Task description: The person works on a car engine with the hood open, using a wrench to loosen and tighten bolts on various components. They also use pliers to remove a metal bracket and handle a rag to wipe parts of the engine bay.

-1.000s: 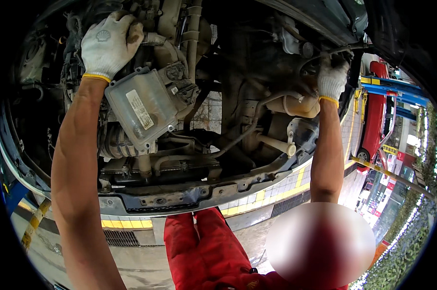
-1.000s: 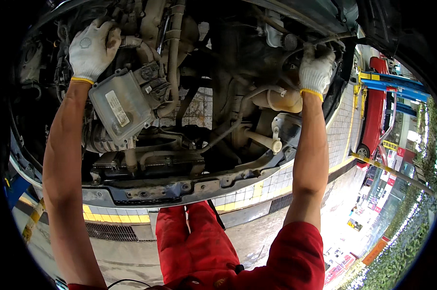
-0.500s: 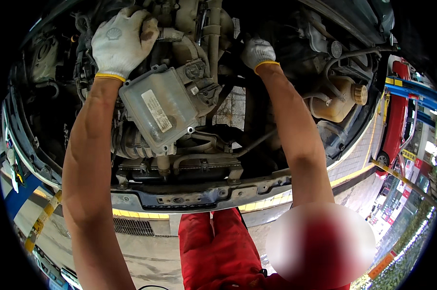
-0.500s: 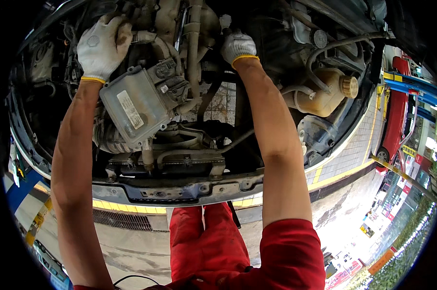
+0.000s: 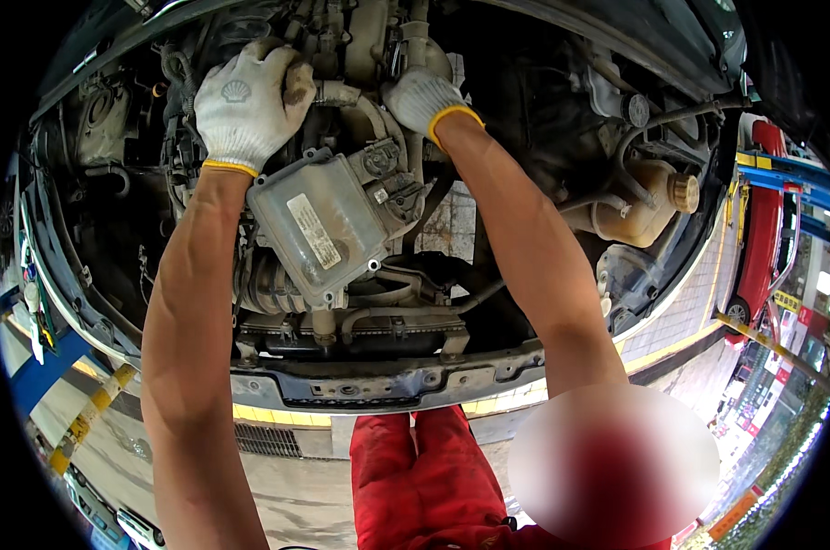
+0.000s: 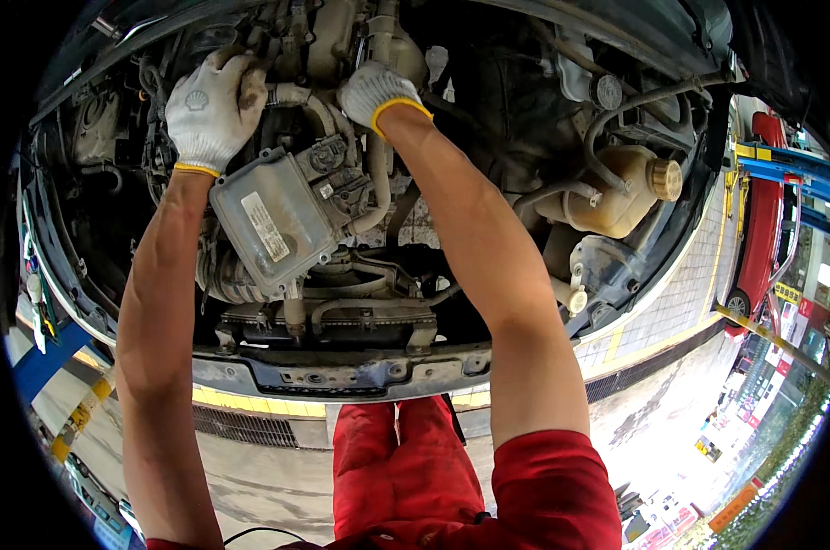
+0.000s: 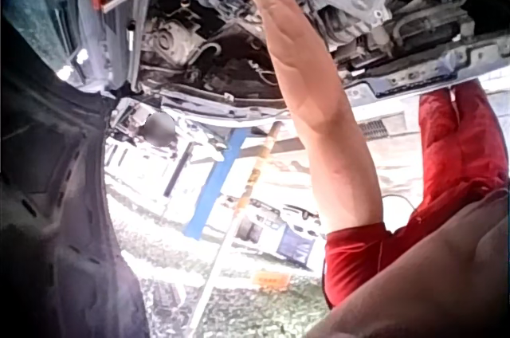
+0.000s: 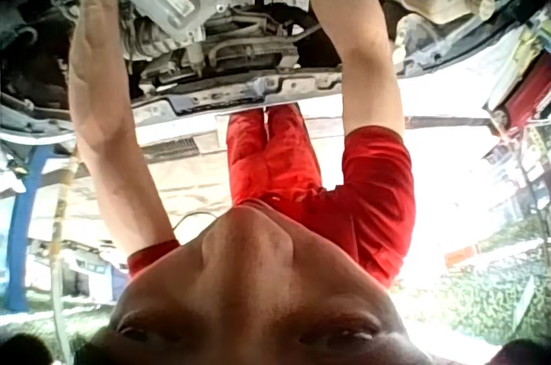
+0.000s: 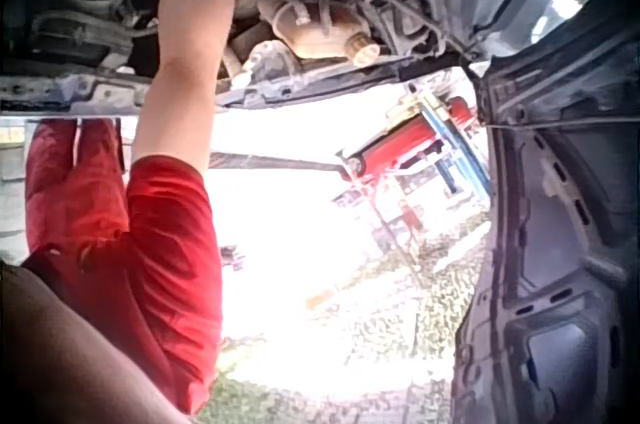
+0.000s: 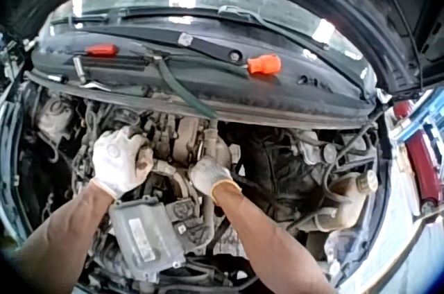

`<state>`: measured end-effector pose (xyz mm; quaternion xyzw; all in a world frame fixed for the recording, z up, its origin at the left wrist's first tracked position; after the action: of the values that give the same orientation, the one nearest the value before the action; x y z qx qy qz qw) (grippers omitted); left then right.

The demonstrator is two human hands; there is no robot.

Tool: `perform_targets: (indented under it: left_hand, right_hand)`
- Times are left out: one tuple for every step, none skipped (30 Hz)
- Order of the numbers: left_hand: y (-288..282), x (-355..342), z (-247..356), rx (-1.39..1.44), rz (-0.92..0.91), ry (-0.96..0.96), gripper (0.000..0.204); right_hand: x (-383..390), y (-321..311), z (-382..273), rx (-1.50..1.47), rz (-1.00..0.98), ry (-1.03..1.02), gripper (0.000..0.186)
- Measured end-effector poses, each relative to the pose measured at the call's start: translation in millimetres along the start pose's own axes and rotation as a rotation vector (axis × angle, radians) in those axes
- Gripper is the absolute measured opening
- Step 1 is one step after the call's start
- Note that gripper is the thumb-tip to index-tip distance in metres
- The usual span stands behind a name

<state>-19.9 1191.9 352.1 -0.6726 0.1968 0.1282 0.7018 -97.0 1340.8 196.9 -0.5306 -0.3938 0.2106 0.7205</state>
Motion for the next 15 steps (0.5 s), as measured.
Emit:
perform_targets:
  left_hand:
    - [0,3,-2,0.000,0.013,0.005,0.028]
    - [-2,3,-1,0.004,0.031,0.012,0.028]
    - [-2,2,-1,-0.012,0.033,0.018,0.028]
    - [-1,-2,6,-0.012,0.037,0.037,0.028]
    - [-1,-2,7,-0.024,0.035,0.047,0.028]
    - [-2,-2,7,-0.020,0.036,0.045,0.029]
    - [0,-2,4,-0.074,0.005,0.040,0.029]
    - [3,-1,1,-0.076,-0.018,0.027,0.029]
    - [5,0,-1,-0.078,-0.041,0.014,0.029]
    - [5,-2,1,-0.083,-0.058,0.002,0.030]
    - [4,-3,5,-0.072,-0.030,0.030,0.031]
    - [4,-4,7,-0.068,-0.007,0.055,0.031]
    - [4,-2,6,-0.073,0.010,0.068,0.031]
    - [6,-4,8,-0.079,-0.059,0.045,0.032]
    - [8,0,1,-0.121,-0.089,0.007,0.032]
  right_hand:
    - [-3,-6,-7,0.018,-0.031,-0.035,0.022]
    - [-4,-9,-8,0.040,-0.061,-0.065,0.022]
    - [-4,-12,-10,0.063,-0.091,-0.096,0.022]
    - [-4,-11,3,-0.058,0.108,-0.046,0.023]
    - [-5,-9,3,-0.040,0.106,-0.049,0.020]
    - [-8,-8,2,-0.023,0.105,-0.051,0.018]
    - [-6,-11,-2,-0.004,0.102,-0.056,0.016]
    - [-3,-13,1,-0.087,0.044,-0.005,0.013]
    - [4,-14,5,-0.167,0.095,0.038,0.017]
    - [10,-11,16,-0.243,0.149,0.088,0.022]
    - [17,-7,27,-0.317,0.204,0.140,0.027]
    - [28,2,40,-0.427,0.206,0.146,0.026]
    - [49,3,46,-0.718,0.214,0.185,0.029]
    - [75,5,55,-1.008,0.240,0.232,0.034]
    - [99,1,51,-1.164,0.265,0.354,0.035]
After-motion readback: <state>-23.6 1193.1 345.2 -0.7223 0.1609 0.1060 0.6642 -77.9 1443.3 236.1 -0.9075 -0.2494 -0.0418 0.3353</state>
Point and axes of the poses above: each hand's wrist, its own x-axis away from the middle knuckle, its own y-axis out of the palm, z = x × y, the point moved 9 cm from there along -x, towards the middle knuckle, and after that the axes turned 1 degree about y, right-handed, at the moved point
